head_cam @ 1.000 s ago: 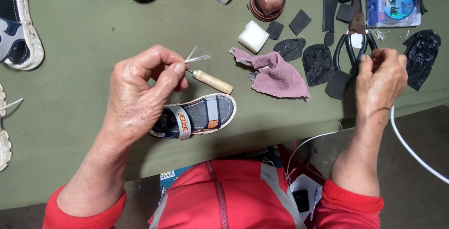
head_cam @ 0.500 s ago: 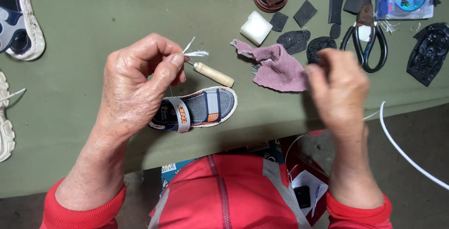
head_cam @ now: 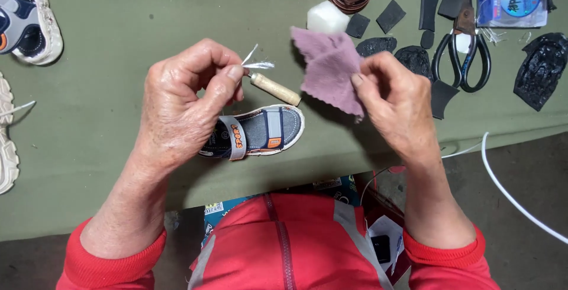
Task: The person uses a wooden-handled awl to pierce holes along the sole of a sneaker and pulls a white thread through the holes to stitch the shoe. They then use red-handled pliers to cut the thread and finish the repair.
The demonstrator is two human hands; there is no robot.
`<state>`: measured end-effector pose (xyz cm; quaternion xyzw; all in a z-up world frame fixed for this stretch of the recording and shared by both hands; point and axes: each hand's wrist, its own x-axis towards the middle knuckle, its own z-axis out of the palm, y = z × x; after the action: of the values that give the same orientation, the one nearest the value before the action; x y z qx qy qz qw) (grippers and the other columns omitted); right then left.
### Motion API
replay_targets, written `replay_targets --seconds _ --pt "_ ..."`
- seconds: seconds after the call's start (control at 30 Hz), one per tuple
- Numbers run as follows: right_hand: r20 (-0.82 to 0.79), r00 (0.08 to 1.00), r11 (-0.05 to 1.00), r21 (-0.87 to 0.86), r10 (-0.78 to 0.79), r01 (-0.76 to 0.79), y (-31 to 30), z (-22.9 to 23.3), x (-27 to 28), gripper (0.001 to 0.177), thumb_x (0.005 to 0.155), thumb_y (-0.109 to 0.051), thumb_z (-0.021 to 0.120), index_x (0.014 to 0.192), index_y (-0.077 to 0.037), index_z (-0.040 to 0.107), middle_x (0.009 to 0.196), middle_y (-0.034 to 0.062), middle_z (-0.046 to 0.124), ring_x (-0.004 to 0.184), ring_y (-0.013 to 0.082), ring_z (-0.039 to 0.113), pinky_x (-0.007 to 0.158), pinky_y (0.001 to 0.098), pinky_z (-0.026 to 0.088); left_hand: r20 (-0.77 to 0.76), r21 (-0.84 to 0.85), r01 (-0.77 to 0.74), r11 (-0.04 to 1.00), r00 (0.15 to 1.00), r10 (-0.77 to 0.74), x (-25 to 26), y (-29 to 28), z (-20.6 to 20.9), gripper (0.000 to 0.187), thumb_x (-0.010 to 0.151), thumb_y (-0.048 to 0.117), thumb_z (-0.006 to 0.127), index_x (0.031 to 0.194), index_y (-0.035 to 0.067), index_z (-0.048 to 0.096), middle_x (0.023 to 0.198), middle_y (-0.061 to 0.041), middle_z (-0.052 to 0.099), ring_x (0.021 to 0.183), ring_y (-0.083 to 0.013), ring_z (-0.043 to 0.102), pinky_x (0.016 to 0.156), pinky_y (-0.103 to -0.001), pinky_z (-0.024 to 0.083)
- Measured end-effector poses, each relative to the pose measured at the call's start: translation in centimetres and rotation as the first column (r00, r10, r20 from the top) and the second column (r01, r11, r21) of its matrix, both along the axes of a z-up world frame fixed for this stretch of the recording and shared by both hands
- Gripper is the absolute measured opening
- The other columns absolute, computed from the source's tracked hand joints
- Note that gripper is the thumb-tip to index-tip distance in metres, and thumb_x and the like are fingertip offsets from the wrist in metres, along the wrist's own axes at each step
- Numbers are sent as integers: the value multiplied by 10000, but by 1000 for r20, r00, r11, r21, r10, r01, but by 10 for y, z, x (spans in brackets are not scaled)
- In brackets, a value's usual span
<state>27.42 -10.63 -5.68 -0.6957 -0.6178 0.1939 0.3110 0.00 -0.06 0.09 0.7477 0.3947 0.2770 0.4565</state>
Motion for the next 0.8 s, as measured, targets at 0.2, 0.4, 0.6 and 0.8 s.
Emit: replay_targets --seconds 0.2,0.4,0.6,0.8 --pt "144 989 981 183 35 -61 49 -15 -22 73 1055 -81 642 1035 -79 572 748 58 636 606 233 605 617 410 465 6 -2 -23 1000 1000 23 -1 -4 -2 135 1042 82 582 923 85 644 710 20 642 633 -51 549 655 -205 465" --pt "249 960 978 128 127 -162 47 10 -57 315 988 -44 689 1259 -30 529 1147 158 548 862 337 600 631 478 496 83 26 -4 1000 997 2 -5 -3 1 122 1054 75 565 951 77 630 755 20 663 687 -58 609 696 -213 508" --pt "-236 888 918 108 396 -381 40 -2 -85 365 1020 -182 651 1350 -48 568 1126 109 606 811 157 638 753 303 525 289 -76 103 992 954 -77 3 1 -11 92 1072 41 540 1003 55 600 848 -31 667 780 -83 666 738 -203 585" --pt "-568 808 928 -195 157 -317 48 -42 -115 235 988 -220 560 829 -123 704 711 -23 677 627 74 592 592 249 492 316 -84 107 991 946 -75 6 0 -11 110 1041 80 514 945 96 565 853 -14 650 741 -71 645 693 -198 550"
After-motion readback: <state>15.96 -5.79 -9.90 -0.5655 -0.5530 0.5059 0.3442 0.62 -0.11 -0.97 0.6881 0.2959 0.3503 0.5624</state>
